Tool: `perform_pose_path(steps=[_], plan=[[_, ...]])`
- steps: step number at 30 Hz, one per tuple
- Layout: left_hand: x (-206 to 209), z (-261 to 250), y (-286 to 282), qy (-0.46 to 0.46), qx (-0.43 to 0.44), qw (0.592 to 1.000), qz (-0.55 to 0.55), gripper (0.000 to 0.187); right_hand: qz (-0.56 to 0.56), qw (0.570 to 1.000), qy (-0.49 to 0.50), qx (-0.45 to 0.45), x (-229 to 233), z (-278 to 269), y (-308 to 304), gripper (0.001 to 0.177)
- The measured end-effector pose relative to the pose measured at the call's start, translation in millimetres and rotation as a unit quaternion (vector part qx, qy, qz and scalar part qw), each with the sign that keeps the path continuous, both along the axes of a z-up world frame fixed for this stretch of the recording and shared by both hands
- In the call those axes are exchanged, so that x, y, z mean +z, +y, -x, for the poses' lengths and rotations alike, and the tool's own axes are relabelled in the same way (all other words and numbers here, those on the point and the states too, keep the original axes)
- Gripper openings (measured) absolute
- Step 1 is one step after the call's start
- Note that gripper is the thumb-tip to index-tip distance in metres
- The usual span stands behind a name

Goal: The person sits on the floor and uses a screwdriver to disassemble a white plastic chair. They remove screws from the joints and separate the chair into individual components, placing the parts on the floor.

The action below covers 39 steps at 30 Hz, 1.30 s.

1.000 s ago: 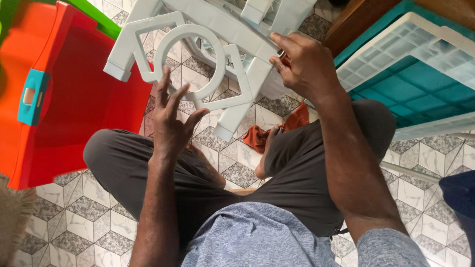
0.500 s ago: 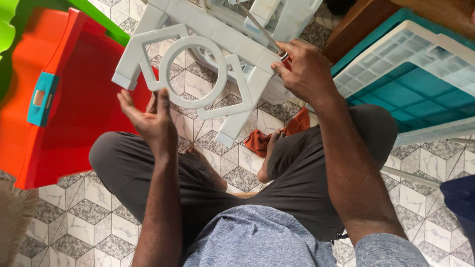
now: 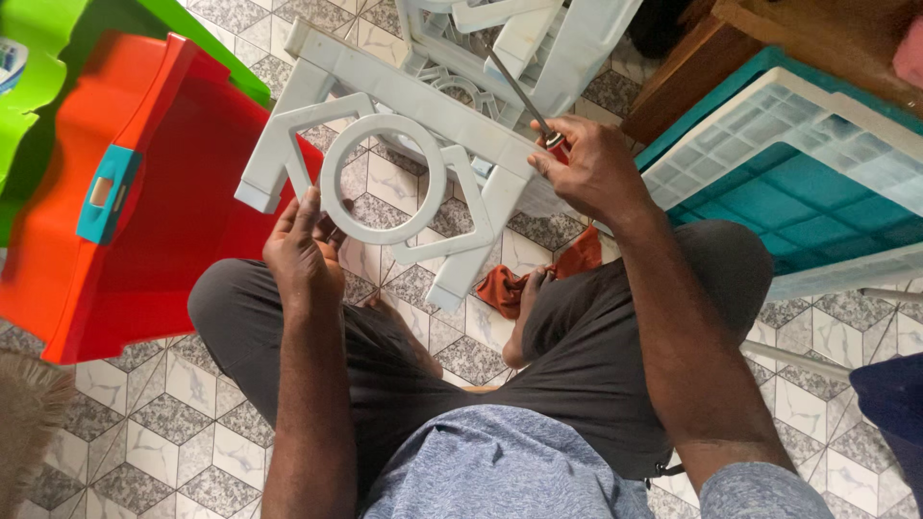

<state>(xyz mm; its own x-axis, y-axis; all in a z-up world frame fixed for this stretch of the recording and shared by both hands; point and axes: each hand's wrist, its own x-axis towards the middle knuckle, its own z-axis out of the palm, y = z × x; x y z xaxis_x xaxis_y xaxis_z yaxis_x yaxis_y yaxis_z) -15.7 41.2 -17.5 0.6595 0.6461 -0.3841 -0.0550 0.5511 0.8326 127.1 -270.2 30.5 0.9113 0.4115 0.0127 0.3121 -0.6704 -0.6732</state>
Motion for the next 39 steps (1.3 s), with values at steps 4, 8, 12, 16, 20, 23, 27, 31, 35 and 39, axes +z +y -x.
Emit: perform_pose_path(steps=[4,8,12,16,20,23,27,31,35,39], plan=[[-0.9,7.4,-0.9,-0.013,-0.008,1.0,-0.012,0.036,0.017,0.998,0.064,-0.011,5.8,5.3,0.0,0.042],[-1.3,10.7,3.0,-0.063,0.005,0.998,-0.019,0.037,-0.033,0.996,0.077,0.016,5.8,9.2,-0.4,0.034],[9.0,15.1,5.0,-0.092,-0.021,0.995,-0.031,0.035,-0.078,0.993,0.074,0.041,3.8,8.8,-2.5,0.03],[24.8,19.0,-2.5,-0.108,-0.007,0.993,-0.037,0.034,-0.06,0.98,0.188,0.005,4.0,8.0,-6.5,0.03],[41.2,26.3,-12.0,-0.141,-0.015,0.988,-0.054,0.029,-0.078,0.971,0.226,0.025,9.1,7.2,-11.4,0.029],[51.5,32.3,-20.7,-0.15,-0.001,0.986,-0.065,0.026,-0.078,0.971,0.225,0.025,11.8,10.5,-11.0,0.029],[55.6,44.7,-35.9,-0.142,-0.011,0.975,-0.169,0.021,-0.095,0.975,0.2,-0.003,11.6,11.6,-10.7,0.03],[46.4,53.5,-53.0,-0.063,-0.005,0.952,-0.3,0.021,-0.179,0.966,0.188,-0.012,9.8,10.1,-5.8,0.027],[27.3,60.5,-66.3,-0.014,-0.044,0.927,-0.372,0.02,-0.236,0.957,0.167,-0.004,11.0,9.2,-2.0,0.029],[4.5,64.8,-74.0,-0.082,-0.084,0.919,-0.377,0.019,-0.234,0.961,0.148,-0.015,9.1,8.9,4.6,0.032]])
